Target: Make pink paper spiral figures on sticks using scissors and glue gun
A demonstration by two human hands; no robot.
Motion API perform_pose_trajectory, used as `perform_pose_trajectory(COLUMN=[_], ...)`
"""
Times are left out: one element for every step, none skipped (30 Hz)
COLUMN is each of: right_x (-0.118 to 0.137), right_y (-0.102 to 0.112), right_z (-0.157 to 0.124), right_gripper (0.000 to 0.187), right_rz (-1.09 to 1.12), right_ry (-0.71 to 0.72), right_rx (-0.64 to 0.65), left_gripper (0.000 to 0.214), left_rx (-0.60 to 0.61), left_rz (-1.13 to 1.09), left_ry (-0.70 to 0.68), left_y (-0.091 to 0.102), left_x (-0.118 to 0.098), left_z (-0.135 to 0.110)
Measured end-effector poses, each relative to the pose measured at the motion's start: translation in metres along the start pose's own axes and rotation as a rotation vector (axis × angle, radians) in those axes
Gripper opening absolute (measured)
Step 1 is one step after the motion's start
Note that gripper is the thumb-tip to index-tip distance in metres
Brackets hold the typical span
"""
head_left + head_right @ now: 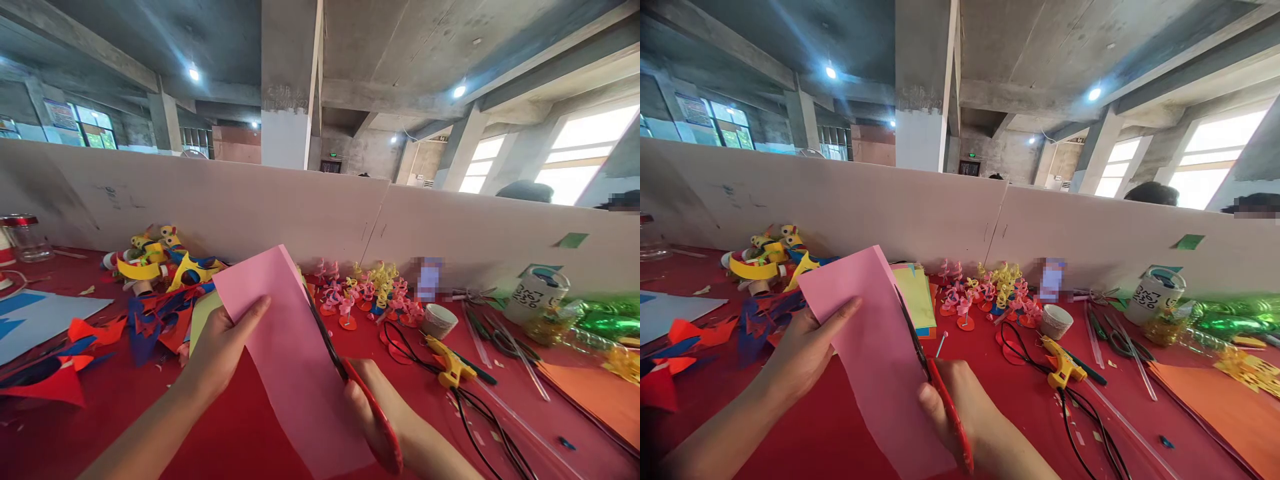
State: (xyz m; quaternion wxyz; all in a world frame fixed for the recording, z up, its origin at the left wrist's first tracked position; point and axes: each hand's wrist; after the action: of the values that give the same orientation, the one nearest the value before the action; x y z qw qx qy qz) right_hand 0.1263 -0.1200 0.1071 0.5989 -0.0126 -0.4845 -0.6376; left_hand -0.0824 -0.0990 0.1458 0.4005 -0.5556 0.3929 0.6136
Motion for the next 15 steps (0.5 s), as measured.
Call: perform_pose_trajectory(right_x=[0.0007,0.0013,0.0017,0.0022,0.0027,0.0033,0.0039,0.0045,0.0051,0.0056,0.0060,0.0063,0.0064,0.0065,0.0066], right_y=[0.0005,0.0009,0.0013,0.0017,0.0021,0.0026,0.0030,0.0035,0.0038,0.0040,0.0040,0.0039,0.0035,0.0030,0.0024], right_z=[-0.0004,-0.0007,-0.0010,-0.0011,-0.0011,-0.0009,-0.0005,0.0000,0.0005,0.0010,0.0014,0.0018,0.0021,0.0024,0.0027], right_gripper=[0.067,0.069,0.069,0.070,0.069,0.069,0.068,0.068,0.068,0.067,0.067,0.067,0.067,0.067,0.067], right_rz=[-0.026,-0.047,-0.064,-0.074,-0.079,-0.078,-0.075,-0.071,-0.071,-0.074,-0.083,-0.093,-0.098,-0.096,-0.089], right_ry=[-0.007,-0.012,-0.014,-0.013,-0.009,-0.004,0.001,0.007,0.011,0.012,0.009,0.003,-0.003,-0.009,-0.013], right_rx=[-0.011,-0.024,-0.034,-0.042,-0.047,-0.050,-0.052,-0.052,-0.052,-0.053,-0.056,-0.062,-0.068,-0.073,-0.078], left_gripper=[0.047,0.046,0.044,0.043,0.041,0.040,0.039,0.037,0.036,0.034,0.033,0.033,0.032,0.032,0.031], left_rx=[0.041,0.093,0.140,0.161,0.171,0.179,0.186,0.194,0.200,0.206,0.209,0.209,0.208,0.205,0.203], left_rz=[-0.005,-0.004,0.005,0.025,0.053,0.085,0.118,0.149,0.173,0.194,0.211,0.223,0.230,0.233,0.233], left_ry=[0.002,0.003,0.000,-0.009,-0.022,-0.035,-0.048,-0.060,-0.075,-0.090,-0.103,-0.113,-0.119,-0.121,-0.119], left_y=[-0.0003,-0.0004,-0.0004,-0.0004,-0.0004,-0.0005,-0.0007,-0.0009,-0.0012,-0.0015,-0.0019,-0.0021,-0.0024,-0.0026,-0.0027], left_x=[0.0018,0.0033,0.0043,0.0047,0.0047,0.0044,0.0040,0.0034,0.0029,0.0025,0.0022,0.0019,0.0016,0.0014,0.0012], left_z=[0.0006,0.0010,0.0010,0.0008,0.0002,-0.0007,-0.0017,-0.0028,-0.0038,-0.0047,-0.0054,-0.0060,-0.0064,-0.0066,-0.0069])
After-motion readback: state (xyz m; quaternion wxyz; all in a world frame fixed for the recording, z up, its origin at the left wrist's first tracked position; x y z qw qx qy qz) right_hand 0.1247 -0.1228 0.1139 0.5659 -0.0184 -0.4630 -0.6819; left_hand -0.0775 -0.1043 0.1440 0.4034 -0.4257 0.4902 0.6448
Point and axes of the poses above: each hand's wrist, its own z-axis towards the middle knuckle, its own y-axis out of the back of the hand, x = y × z, and after that the axes turned 14 degrees about y, right-handed
